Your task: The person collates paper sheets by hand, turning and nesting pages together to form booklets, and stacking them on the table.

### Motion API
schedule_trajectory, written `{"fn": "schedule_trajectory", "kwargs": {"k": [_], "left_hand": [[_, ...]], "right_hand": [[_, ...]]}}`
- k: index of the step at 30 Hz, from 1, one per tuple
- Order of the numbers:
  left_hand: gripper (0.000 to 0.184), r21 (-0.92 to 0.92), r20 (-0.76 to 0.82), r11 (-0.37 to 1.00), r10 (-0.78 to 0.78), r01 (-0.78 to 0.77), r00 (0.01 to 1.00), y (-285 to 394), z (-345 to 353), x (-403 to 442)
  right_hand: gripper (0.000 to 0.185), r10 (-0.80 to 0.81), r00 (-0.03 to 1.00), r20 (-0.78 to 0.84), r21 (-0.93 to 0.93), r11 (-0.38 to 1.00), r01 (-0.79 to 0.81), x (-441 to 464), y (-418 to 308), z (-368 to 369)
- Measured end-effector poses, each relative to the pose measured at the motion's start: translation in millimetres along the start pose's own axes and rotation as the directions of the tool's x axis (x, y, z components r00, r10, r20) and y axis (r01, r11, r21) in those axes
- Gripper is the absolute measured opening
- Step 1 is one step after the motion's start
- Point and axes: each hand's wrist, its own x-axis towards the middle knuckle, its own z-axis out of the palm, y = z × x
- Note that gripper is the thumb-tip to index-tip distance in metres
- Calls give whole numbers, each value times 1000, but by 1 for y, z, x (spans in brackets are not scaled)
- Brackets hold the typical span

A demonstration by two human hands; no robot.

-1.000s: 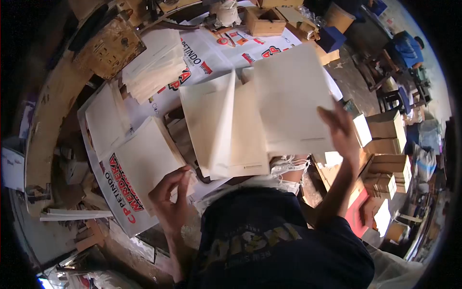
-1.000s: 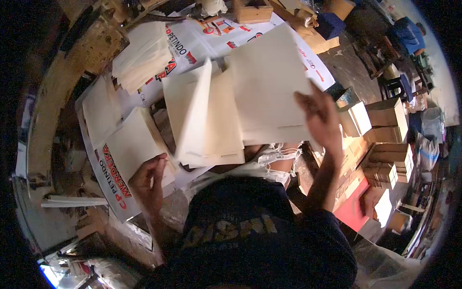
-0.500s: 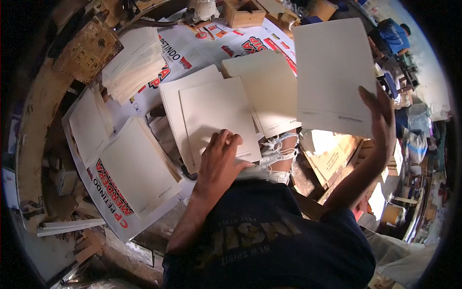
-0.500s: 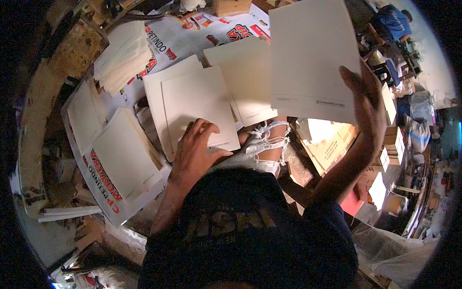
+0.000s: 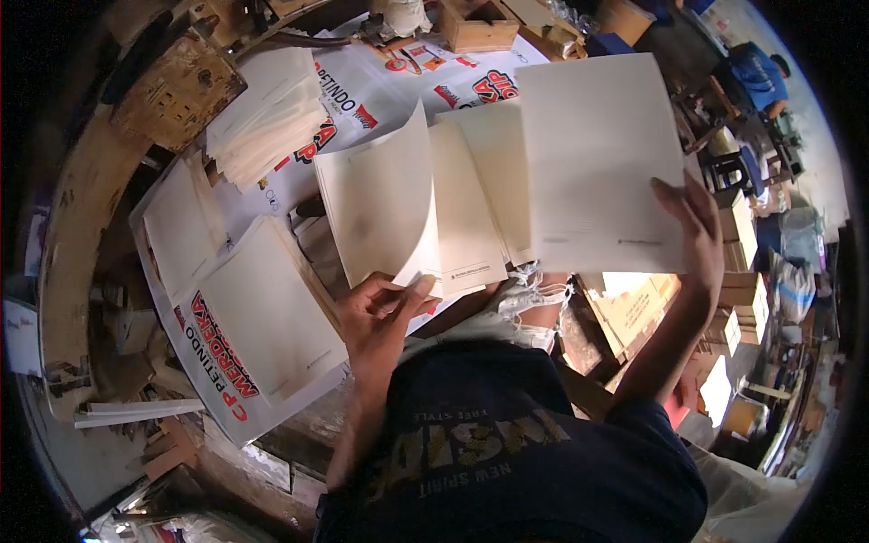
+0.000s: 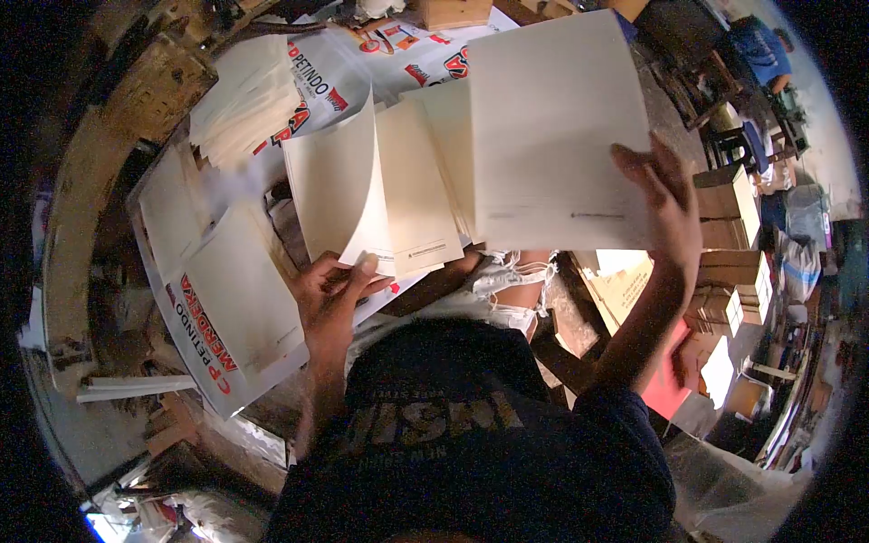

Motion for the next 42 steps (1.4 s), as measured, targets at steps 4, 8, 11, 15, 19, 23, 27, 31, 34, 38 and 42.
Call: {"fn": "schedule_trajectory", "kwargs": {"k": [4, 8, 11, 15, 19, 23, 27, 31, 34, 38, 42], "left_hand": [[21, -204, -21, 979, 8, -13, 1000, 9, -6, -10], [33, 100, 89, 959, 259, -267, 962, 41, -32, -22], [73, 914, 115, 355, 239, -197, 964, 63, -68, -35], [75, 973, -53, 232, 134, 21, 990, 43, -102, -57], [45, 892, -61, 451, 53, 31, 997, 54, -135, -65], [17, 607, -326, 779, 63, 158, 943, 47, -138, -71], [21, 373, -523, 926, 163, 53, 836, 24, -156, -84], [22, 101, -755, 978, 195, -183, 626, -10, -182, -101], [31, -216, -728, 810, 238, -544, 643, 0, -203, -104], [38, 467, -654, 857, 169, 218, 738, 13, -217, -90], [33, 819, -540, 423, 341, 387, 770, 47, -176, -87]], "right_hand": [[55, -64, 938, 342, -14, 997, 74, -12, 20, 52], [60, -98, 818, 567, 157, 987, 10, -33, 47, 124], [59, -133, 726, 675, 188, 982, 5, -32, 44, 142], [58, -60, 763, 644, 182, 980, -77, -17, 91, 143], [56, 117, 769, 628, 219, 922, -319, -15, 76, 152], [48, 75, 805, 588, 199, 952, -234, -30, 45, 157], [43, -94, 803, 588, 191, 981, -25, -39, 27, 162], [39, -19, 812, 583, 270, 947, -172, -69, 1, 174], [50, -145, 724, 674, 307, 947, -96, -103, 10, 203], [62, -355, 417, 837, 428, 899, -92, -149, 48, 285], [70, -345, 153, 926, 376, 876, -302, -169, 23, 315]]}}
